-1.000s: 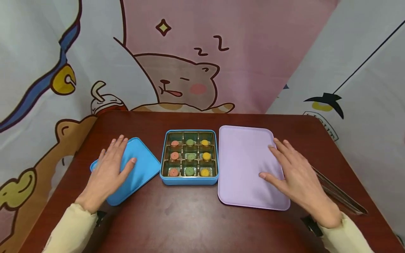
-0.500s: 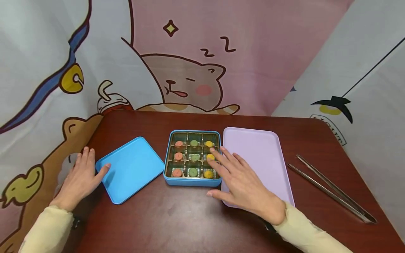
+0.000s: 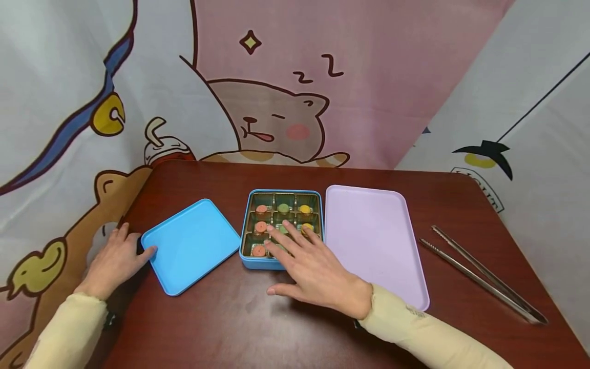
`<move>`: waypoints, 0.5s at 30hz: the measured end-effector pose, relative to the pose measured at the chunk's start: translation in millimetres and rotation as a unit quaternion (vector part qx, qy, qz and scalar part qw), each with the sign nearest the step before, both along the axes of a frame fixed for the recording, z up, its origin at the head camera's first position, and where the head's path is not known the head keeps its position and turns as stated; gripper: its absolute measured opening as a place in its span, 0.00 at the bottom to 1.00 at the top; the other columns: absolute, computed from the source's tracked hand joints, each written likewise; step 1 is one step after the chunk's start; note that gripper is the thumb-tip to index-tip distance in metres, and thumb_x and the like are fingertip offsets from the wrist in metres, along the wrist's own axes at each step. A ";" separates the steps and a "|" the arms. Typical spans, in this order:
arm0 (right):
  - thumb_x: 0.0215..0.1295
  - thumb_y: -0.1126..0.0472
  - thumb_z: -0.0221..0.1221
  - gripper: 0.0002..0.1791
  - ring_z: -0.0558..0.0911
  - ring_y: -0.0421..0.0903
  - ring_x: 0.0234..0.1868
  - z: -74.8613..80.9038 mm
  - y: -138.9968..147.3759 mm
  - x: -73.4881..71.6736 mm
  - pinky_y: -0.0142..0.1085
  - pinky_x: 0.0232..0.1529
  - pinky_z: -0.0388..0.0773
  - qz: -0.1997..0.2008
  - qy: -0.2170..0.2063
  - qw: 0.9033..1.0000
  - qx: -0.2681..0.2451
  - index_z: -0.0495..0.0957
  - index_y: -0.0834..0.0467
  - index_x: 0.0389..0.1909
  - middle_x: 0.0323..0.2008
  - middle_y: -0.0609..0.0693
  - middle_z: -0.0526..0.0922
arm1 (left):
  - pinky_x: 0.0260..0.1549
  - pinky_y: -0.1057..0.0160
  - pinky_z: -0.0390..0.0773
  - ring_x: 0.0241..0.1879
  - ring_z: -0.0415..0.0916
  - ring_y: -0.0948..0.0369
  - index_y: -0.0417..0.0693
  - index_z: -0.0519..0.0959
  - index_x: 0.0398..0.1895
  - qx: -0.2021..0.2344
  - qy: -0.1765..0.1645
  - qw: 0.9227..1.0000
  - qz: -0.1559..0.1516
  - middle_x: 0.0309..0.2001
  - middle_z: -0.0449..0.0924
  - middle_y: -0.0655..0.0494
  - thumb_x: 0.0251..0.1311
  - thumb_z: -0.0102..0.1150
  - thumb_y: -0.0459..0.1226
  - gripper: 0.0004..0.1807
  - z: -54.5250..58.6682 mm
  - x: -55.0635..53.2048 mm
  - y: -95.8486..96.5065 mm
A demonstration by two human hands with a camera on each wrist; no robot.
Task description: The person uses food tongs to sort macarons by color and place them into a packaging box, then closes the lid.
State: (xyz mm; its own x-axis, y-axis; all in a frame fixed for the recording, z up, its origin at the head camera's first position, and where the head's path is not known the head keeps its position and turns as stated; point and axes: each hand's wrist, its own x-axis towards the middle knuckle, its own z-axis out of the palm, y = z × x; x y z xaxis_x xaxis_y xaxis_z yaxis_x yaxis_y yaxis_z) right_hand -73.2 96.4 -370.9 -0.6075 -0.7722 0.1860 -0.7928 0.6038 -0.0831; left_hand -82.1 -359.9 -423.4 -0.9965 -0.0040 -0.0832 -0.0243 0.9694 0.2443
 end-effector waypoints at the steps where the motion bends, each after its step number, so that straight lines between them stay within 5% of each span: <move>1: 0.65 0.25 0.57 0.48 0.55 0.57 0.81 -0.3 0.4 -0.7 0.62 0.71 0.63 -0.002 0.000 1.000 -0.001 0.68 0.53 0.76 0.81 0.51 0.57 | 0.58 0.19 0.57 0.66 0.51 0.18 0.13 0.68 0.60 0.003 0.001 1.000 0.002 0.67 0.50 0.09 0.68 0.63 0.43 0.37 0.2 -0.6 0.5; 10: 0.66 0.27 0.59 0.48 0.54 0.57 0.81 4.2 12.5 -5.5 0.62 0.71 0.61 -0.028 -0.019 0.999 -0.020 0.67 0.54 0.77 0.81 0.52 0.56 | 0.46 0.26 0.73 0.45 0.71 0.27 0.13 0.67 0.59 0.038 0.000 0.999 0.033 0.54 0.66 0.13 0.67 0.59 0.33 0.29 5.6 -9.7 3.4; 15: 0.67 0.28 0.58 0.46 0.55 0.58 0.81 7.8 23.9 -9.5 0.63 0.72 0.60 -0.045 -0.024 0.998 -0.034 0.67 0.54 0.77 0.82 0.51 0.55 | 0.25 0.47 0.81 0.27 0.77 0.45 0.16 0.62 0.63 0.096 0.014 0.994 0.048 0.44 0.75 0.19 0.72 0.52 0.34 0.27 9.5 -12.8 5.7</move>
State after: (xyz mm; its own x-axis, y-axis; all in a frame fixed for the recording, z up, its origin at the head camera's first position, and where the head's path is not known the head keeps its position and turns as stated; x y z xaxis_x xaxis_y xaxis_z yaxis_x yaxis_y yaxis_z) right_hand -82.6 120.3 -363.1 -0.6836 -0.7003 0.2056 -0.7295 0.6643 -0.1631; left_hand -94.8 -354.2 -414.0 -0.9943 -0.0857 -0.0640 -0.1049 0.8987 0.4259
